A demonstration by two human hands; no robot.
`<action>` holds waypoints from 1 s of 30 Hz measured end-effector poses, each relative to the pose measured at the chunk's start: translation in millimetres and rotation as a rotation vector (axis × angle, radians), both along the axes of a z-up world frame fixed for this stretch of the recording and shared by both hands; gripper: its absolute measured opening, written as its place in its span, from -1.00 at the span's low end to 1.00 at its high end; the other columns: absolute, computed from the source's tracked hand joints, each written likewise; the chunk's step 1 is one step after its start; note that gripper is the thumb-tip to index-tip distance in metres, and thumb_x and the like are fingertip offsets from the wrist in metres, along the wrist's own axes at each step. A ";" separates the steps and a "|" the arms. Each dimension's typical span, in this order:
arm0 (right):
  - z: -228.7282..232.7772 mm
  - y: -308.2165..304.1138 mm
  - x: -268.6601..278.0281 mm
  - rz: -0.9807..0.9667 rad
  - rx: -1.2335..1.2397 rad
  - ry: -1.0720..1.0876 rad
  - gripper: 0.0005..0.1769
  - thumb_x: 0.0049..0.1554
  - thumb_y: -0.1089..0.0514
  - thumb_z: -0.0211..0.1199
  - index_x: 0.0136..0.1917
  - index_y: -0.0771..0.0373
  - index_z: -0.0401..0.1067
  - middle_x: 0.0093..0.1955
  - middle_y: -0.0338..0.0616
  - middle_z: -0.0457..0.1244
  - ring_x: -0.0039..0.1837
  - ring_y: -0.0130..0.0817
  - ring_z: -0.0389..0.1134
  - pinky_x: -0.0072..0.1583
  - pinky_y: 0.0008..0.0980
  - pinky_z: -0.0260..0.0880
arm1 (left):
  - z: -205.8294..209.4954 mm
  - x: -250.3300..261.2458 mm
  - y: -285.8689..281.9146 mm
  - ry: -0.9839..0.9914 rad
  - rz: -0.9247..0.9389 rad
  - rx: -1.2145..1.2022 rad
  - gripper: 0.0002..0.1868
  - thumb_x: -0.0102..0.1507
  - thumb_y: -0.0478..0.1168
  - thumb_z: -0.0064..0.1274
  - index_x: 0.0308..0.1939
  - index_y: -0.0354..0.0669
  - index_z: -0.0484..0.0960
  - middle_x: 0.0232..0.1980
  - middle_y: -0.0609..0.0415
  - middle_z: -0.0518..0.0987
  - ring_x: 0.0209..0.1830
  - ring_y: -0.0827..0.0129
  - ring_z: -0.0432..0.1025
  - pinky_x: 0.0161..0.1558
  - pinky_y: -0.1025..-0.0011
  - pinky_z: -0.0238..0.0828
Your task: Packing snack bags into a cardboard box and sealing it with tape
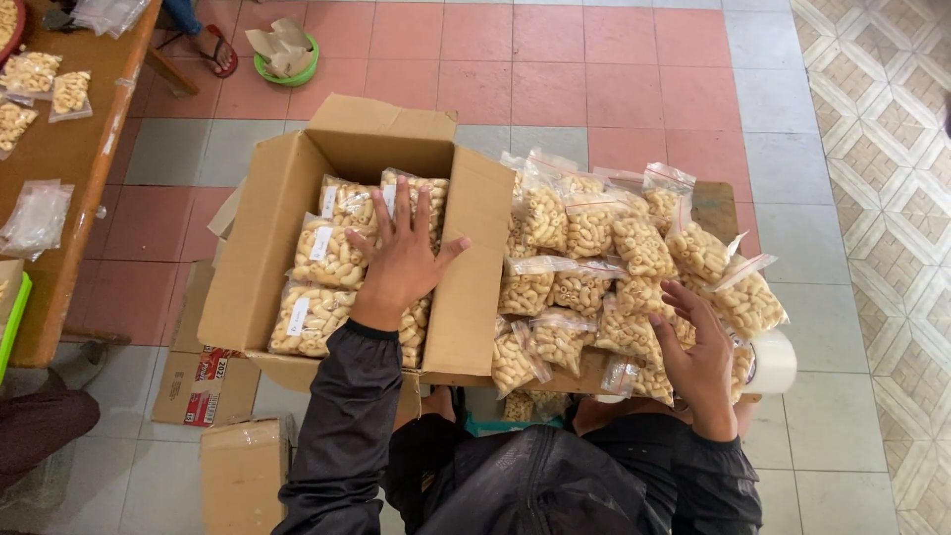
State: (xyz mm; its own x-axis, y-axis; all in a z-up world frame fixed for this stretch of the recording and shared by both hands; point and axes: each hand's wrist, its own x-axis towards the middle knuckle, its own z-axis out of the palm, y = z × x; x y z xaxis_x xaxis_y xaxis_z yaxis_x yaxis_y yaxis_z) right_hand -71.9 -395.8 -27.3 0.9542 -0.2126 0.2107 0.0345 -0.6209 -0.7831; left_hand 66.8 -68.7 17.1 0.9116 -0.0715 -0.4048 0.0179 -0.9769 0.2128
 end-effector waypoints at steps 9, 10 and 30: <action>-21.2 2.2 0.9 0.118 0.095 -0.156 -0.57 0.14 0.24 0.29 0.28 0.35 0.40 0.15 0.08 0.32 0.12 0.03 0.39 0.15 -0.12 0.39 | -3.6 -2.2 11.8 -0.191 -0.011 -0.060 -0.04 0.27 0.51 -0.53 0.54 -0.02 -0.07 0.62 -0.08 -0.25 0.57 -0.25 -0.31 0.15 -0.70 -0.25; -13.9 3.9 -0.7 0.139 0.102 -0.163 -0.57 0.14 0.24 0.29 0.28 0.35 0.40 0.15 0.08 0.32 0.12 0.03 0.39 0.15 -0.12 0.39 | -2.2 3.8 20.1 -0.199 0.010 -0.052 -0.04 0.27 0.51 -0.53 0.54 -0.02 -0.07 0.62 -0.08 -0.25 0.57 -0.25 -0.31 0.15 -0.70 -0.25; -2.3 6.7 0.2 0.126 -0.073 -0.056 -0.70 0.18 0.18 0.23 0.18 0.26 0.46 0.09 -0.04 0.36 0.08 -0.28 0.42 0.13 -0.31 0.40 | -30.1 20.1 63.2 -0.106 0.243 0.009 -0.17 0.36 0.29 -0.71 0.47 -0.27 0.05 0.58 -0.18 -0.14 0.57 -0.07 -0.23 0.47 -0.15 -0.47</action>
State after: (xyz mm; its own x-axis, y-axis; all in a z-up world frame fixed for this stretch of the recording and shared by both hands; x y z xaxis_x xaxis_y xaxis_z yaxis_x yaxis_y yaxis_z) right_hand -71.7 -389.2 -29.6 0.9587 -0.0743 0.2747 0.1579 -0.6642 -0.7307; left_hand 86.9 -5.4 -13.0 0.9389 0.1576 -0.3059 0.2299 -0.9487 0.2169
